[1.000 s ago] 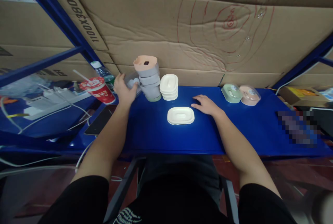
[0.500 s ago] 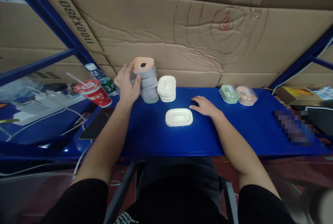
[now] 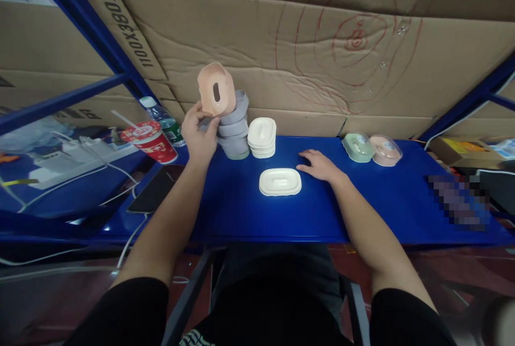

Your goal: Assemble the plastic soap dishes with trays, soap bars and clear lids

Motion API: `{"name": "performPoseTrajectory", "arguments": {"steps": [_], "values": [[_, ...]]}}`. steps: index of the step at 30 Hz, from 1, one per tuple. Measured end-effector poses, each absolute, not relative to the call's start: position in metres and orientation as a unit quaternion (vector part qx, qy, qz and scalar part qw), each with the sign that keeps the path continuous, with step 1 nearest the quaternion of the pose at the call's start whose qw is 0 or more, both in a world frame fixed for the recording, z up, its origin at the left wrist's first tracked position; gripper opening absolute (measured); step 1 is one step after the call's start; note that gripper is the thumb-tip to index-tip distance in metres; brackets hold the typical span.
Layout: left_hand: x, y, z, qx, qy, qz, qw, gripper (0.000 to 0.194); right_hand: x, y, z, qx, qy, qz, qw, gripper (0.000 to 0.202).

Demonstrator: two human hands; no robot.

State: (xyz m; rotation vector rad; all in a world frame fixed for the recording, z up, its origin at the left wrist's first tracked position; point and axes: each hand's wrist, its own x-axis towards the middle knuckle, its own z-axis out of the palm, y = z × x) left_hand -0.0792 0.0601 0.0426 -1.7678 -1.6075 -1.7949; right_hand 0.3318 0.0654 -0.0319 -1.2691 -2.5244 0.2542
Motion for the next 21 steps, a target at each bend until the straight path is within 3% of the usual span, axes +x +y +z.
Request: {"name": "performPoseTrajectory", "arguments": {"steps": [6, 11, 16, 18, 21], "values": [[-0.079, 0.050, 0.044, -0.582, -0.528, -0.605, 0.124, 0.043, 0.331, 0.065, -0.031, -0.443, -0.879, 0.089, 0.153, 0.067], [-0.077, 0.042, 0.043, -0.559, -0.485, -0.657, 0.144, 0.030, 0.328, 0.061, -0.025, -0.442, -0.877, 0.095, 0.165, 0.066], [-0.057, 0.028, 0.030, -0.582, -0.420, -0.693, 0.071, 0.046, 0.323, 0.050, -0.010, -0.433, -0.857, 0.089, 0.266, 0.067], [-0.037, 0.016, 0.025, -0.625, -0.392, -0.675, 0.019, 0.050, 0.319, 0.044, -0.001, -0.429, -0.835, 0.086, 0.333, 0.079], [-0.006, -0.005, 0.023, -0.728, -0.295, -0.597, -0.166, 0.038, 0.310, 0.032, 0.011, -0.414, -0.818, 0.056, 0.396, 0.119]]}}
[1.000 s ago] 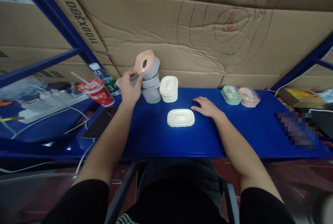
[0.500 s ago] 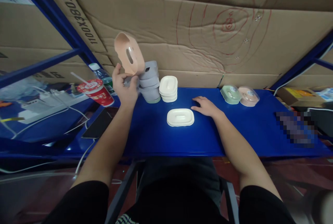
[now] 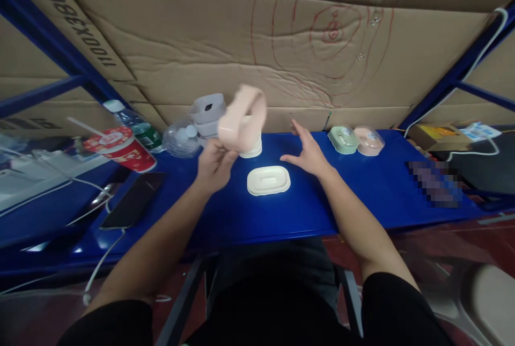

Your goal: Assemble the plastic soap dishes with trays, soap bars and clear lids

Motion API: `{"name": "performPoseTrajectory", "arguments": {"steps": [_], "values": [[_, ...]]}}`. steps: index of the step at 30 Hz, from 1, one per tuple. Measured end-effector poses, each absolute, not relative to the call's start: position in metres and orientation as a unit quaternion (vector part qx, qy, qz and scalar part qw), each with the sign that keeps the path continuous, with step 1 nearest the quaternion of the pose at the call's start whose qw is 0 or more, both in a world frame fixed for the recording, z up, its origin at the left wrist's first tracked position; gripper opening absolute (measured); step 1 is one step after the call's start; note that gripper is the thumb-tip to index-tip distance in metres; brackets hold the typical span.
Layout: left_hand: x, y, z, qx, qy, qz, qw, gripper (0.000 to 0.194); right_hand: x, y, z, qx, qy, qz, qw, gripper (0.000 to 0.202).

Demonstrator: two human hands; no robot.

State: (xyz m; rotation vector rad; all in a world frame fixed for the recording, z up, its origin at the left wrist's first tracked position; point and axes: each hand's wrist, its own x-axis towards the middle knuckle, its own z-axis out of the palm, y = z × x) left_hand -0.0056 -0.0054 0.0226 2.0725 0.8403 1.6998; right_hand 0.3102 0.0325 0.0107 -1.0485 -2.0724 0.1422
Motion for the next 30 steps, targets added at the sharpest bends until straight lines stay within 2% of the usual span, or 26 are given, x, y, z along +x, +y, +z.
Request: {"name": "performPoseTrajectory", "arguments": {"steps": [2, 5, 9, 13, 16, 21, 30], "values": [[0.010, -0.017, 0.025, 0.752, 0.230, 0.541, 0.297, 0.033, 0.304, 0.024, 0.018, -0.390, -0.826, 0.020, 0.406, 0.135], [0.016, -0.021, 0.028, 0.742, 0.171, 0.466, 0.451, 0.032, 0.299, 0.015, 0.025, -0.355, -0.849, -0.002, 0.390, 0.131], [0.005, -0.008, 0.026, 0.730, 0.168, 0.399, 0.528, 0.042, 0.298, 0.009, 0.029, -0.366, -0.864, 0.052, 0.341, 0.131], [-0.007, 0.002, 0.020, 0.711, 0.288, 0.366, 0.527, 0.056, 0.293, 0.003, 0.032, -0.415, -0.870, 0.104, 0.245, 0.123], [-0.007, 0.001, 0.020, 0.704, 0.363, 0.319, 0.520, 0.055, 0.286, -0.002, 0.034, -0.435, -0.874, 0.111, 0.185, 0.118], [-0.006, -0.004, 0.025, 0.738, 0.408, 0.248, 0.477, 0.048, 0.281, -0.003, 0.032, -0.434, -0.882, 0.109, 0.145, 0.115], [-0.008, -0.005, 0.029, 0.825, 0.440, 0.132, 0.329, 0.036, 0.275, -0.004, 0.031, -0.426, -0.889, 0.143, 0.090, 0.095]]}}
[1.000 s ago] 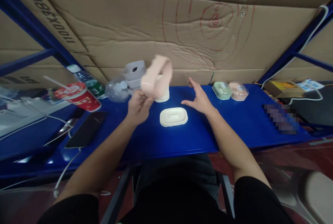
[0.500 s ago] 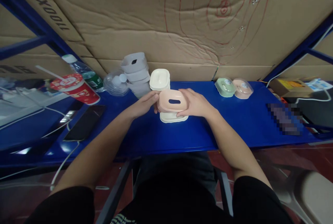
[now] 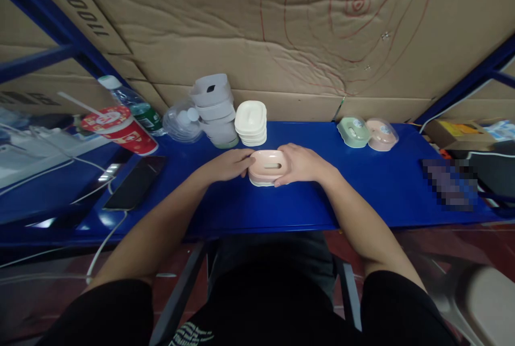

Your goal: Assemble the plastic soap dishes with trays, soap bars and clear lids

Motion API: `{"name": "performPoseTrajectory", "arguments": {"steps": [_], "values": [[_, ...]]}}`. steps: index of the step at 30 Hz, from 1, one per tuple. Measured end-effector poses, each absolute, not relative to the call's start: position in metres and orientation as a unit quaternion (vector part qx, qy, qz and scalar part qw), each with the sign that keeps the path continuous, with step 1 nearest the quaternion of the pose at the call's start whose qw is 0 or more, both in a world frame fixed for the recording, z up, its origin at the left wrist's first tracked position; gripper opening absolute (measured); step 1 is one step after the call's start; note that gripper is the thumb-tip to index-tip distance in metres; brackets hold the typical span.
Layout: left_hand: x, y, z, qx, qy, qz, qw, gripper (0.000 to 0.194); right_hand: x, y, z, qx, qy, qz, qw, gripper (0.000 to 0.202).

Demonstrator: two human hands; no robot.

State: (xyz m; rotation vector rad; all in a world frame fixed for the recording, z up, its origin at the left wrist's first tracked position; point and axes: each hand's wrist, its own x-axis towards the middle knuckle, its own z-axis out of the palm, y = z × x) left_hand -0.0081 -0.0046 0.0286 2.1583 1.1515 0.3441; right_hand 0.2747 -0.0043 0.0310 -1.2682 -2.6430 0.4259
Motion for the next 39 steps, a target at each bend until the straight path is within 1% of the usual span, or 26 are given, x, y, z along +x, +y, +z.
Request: {"name": "performPoseTrajectory", "arguments": {"steps": [4, 7, 10, 12, 14, 17, 19, 21, 24, 26, 28, 31, 35, 39], "values": [[-0.007, -0.006, 0.030, 0.836, 0.456, 0.100, 0.288, 0.038, 0.274, -0.003, 0.027, -0.420, -0.892, 0.137, 0.096, 0.097], [-0.007, -0.005, 0.023, 0.846, 0.475, 0.044, 0.237, 0.041, 0.270, 0.000, 0.019, -0.407, -0.899, 0.132, 0.089, 0.097], [-0.007, -0.001, 0.013, 0.845, 0.490, 0.013, 0.214, 0.050, 0.264, 0.003, 0.007, -0.399, -0.905, 0.130, 0.069, 0.108], [-0.006, 0.000, 0.009, 0.838, 0.502, 0.011, 0.211, 0.059, 0.261, 0.005, 0.001, -0.388, -0.910, 0.126, 0.074, 0.116], [-0.006, 0.000, 0.009, 0.832, 0.518, 0.008, 0.199, 0.067, 0.261, 0.008, -0.002, -0.366, -0.919, 0.117, 0.092, 0.110], [-0.005, -0.002, 0.015, 0.831, 0.524, 0.006, 0.184, 0.078, 0.271, 0.012, 0.001, -0.361, -0.922, 0.104, 0.092, 0.092], [-0.006, -0.004, 0.020, 0.837, 0.515, 0.015, 0.187, 0.085, 0.284, 0.015, 0.007, -0.400, -0.910, 0.086, 0.072, 0.083], [-0.007, -0.003, 0.022, 0.841, 0.506, 0.028, 0.190, 0.089, 0.300, 0.018, 0.012, -0.480, -0.874, 0.046, 0.057, 0.077], [-0.009, -0.001, 0.019, 0.847, 0.499, 0.026, 0.181, 0.088, 0.323, 0.021, 0.018, -0.599, -0.796, -0.018, 0.085, 0.077], [-0.010, 0.001, 0.015, 0.853, 0.494, 0.012, 0.169, 0.086, 0.333, 0.025, 0.019, -0.616, -0.776, -0.048, 0.127, 0.075], [-0.011, 0.002, 0.012, 0.858, 0.487, 0.009, 0.162, 0.085, 0.339, 0.030, 0.015, -0.602, -0.781, -0.067, 0.150, 0.066], [-0.013, 0.004, 0.006, 0.865, 0.475, 0.022, 0.164, 0.084, 0.344, 0.041, 0.004, -0.607, -0.783, -0.057, 0.125, 0.059], [-0.015, 0.006, 0.000, 0.868, 0.467, 0.048, 0.164, 0.080, 0.348, 0.051, -0.008, -0.632, -0.770, -0.018, 0.087, 0.066], [-0.014, 0.006, 0.005, 0.869, 0.460, 0.064, 0.174, 0.074, 0.344, 0.045, -0.001, -0.620, -0.781, -0.026, 0.067, 0.061]]}}
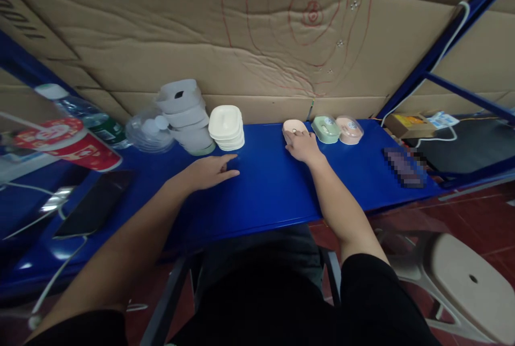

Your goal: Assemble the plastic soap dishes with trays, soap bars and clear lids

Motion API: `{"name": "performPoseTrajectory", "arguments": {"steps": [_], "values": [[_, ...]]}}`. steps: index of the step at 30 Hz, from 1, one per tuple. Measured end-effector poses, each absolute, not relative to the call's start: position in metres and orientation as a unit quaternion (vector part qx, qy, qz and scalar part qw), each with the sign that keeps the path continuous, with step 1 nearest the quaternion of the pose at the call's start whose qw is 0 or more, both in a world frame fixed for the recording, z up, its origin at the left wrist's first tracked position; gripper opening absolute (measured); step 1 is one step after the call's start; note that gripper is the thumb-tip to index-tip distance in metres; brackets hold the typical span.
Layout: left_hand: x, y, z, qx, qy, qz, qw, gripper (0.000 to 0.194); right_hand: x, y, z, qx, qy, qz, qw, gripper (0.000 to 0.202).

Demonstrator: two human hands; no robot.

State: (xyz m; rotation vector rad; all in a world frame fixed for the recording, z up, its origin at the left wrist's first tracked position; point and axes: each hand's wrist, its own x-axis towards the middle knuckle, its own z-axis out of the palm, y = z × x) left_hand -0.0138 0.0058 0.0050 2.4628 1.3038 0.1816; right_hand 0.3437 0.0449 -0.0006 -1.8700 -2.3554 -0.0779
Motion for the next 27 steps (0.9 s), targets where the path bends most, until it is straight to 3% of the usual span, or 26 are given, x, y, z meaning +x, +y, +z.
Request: {"name": "performPoseTrajectory", "arguments": {"steps": [5, 8, 11, 13, 17, 22, 27], "values": [[-0.027, 0.011, 0.024, 0.834, 0.497, 0.210, 0.115, 0.042, 0.329, 0.032, 0.012, -0.524, -0.847, 0.023, 0.081, 0.052], [-0.059, 0.024, 0.032, 0.732, 0.551, 0.400, -0.009, 0.027, 0.322, 0.029, 0.013, -0.458, -0.878, 0.069, 0.122, 0.048], [-0.100, 0.041, 0.032, 0.601, 0.583, 0.530, -0.138, 0.018, 0.316, 0.030, 0.010, -0.453, -0.874, 0.056, 0.166, 0.057], [-0.121, 0.049, 0.029, 0.553, 0.610, 0.544, -0.164, 0.031, 0.315, 0.031, 0.005, -0.461, -0.869, 0.042, 0.174, 0.068], [-0.135, 0.057, 0.021, 0.505, 0.693, 0.506, -0.096, 0.059, 0.313, 0.035, -0.003, -0.420, -0.886, 0.113, 0.161, 0.077], [-0.131, 0.057, 0.019, 0.496, 0.716, 0.490, -0.043, 0.044, 0.301, 0.030, -0.003, -0.318, -0.902, 0.227, 0.186, 0.037], [-0.130, 0.056, 0.020, 0.506, 0.696, 0.506, -0.063, 0.037, 0.289, 0.024, -0.001, -0.297, -0.906, 0.190, 0.235, 0.038]]}}
